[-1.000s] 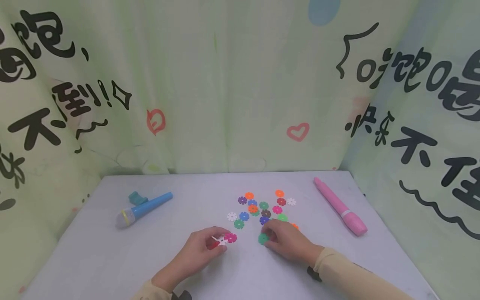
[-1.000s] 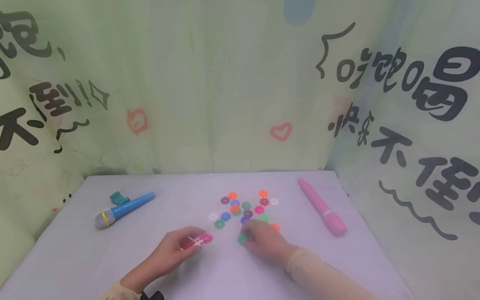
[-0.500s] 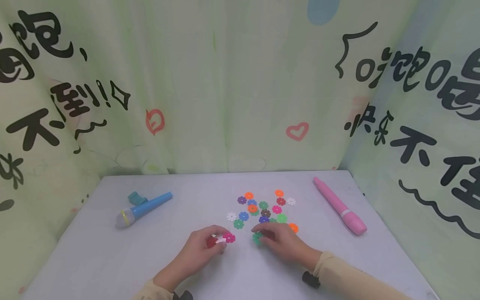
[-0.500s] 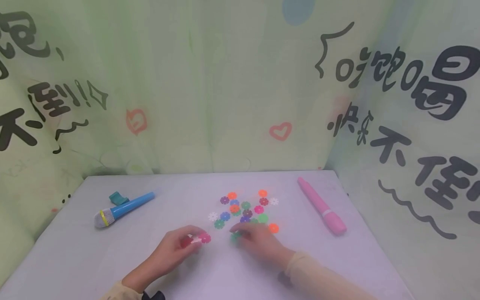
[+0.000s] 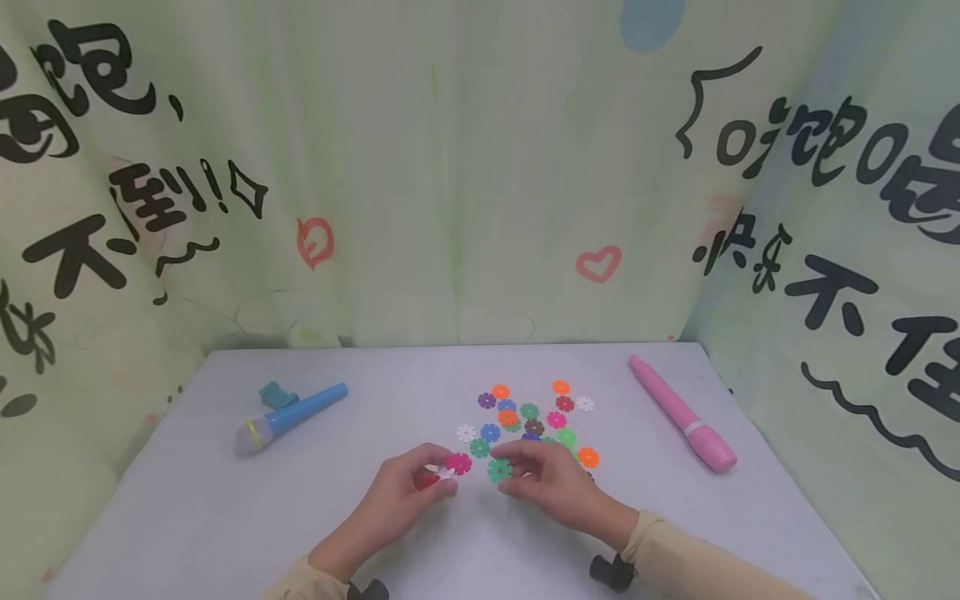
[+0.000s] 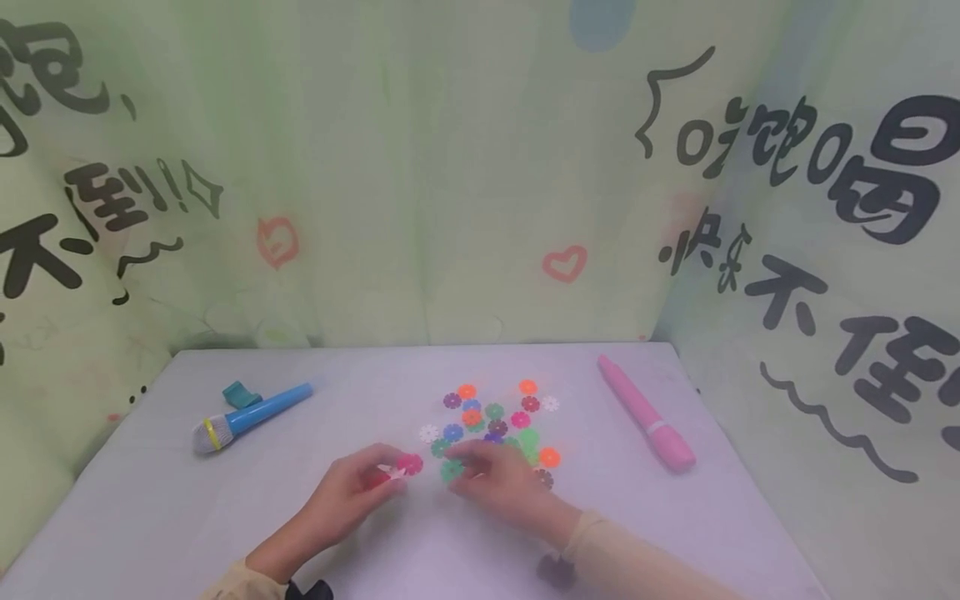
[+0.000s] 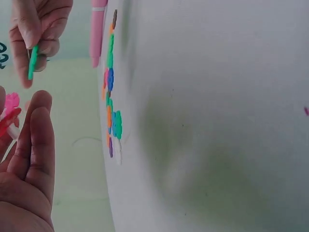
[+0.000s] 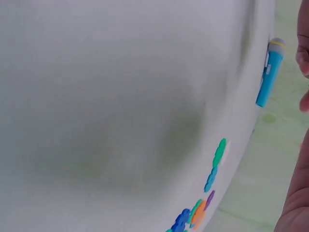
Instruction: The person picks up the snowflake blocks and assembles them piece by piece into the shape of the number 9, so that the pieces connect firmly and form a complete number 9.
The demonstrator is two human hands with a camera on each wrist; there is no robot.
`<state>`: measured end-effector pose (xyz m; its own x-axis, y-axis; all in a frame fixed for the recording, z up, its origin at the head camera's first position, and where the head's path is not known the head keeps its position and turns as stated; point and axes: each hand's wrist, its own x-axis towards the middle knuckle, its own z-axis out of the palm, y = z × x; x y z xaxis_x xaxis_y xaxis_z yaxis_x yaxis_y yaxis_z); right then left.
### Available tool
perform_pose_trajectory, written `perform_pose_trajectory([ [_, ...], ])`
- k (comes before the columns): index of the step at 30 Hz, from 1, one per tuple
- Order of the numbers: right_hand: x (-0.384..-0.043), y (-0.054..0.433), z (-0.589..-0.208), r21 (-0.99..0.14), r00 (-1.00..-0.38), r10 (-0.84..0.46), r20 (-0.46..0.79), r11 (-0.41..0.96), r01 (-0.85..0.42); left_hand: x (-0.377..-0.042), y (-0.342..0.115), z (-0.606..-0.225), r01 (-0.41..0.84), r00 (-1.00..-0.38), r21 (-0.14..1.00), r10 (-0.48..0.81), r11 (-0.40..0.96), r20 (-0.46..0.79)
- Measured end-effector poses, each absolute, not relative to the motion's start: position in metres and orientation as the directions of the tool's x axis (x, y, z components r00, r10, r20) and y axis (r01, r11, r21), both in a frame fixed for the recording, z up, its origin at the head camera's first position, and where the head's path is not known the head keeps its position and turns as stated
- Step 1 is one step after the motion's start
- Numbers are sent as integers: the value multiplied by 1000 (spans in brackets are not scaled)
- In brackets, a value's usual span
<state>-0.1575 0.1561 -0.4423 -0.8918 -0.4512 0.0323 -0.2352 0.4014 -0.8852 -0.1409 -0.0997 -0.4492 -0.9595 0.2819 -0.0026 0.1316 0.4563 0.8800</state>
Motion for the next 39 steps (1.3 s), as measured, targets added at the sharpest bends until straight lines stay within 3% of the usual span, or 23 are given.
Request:
perform_pose_trajectory([
  [9, -154, 149, -438, -933, -914, -406, -7, 332, -140, -139, -97, -449, 178, -943, 881, 331, 439, 26],
  [39, -149, 143, -437, -960, -927, -373, -29, 268, -77, -138, -94, -450, 175, -926, 940, 372, 293, 56],
])
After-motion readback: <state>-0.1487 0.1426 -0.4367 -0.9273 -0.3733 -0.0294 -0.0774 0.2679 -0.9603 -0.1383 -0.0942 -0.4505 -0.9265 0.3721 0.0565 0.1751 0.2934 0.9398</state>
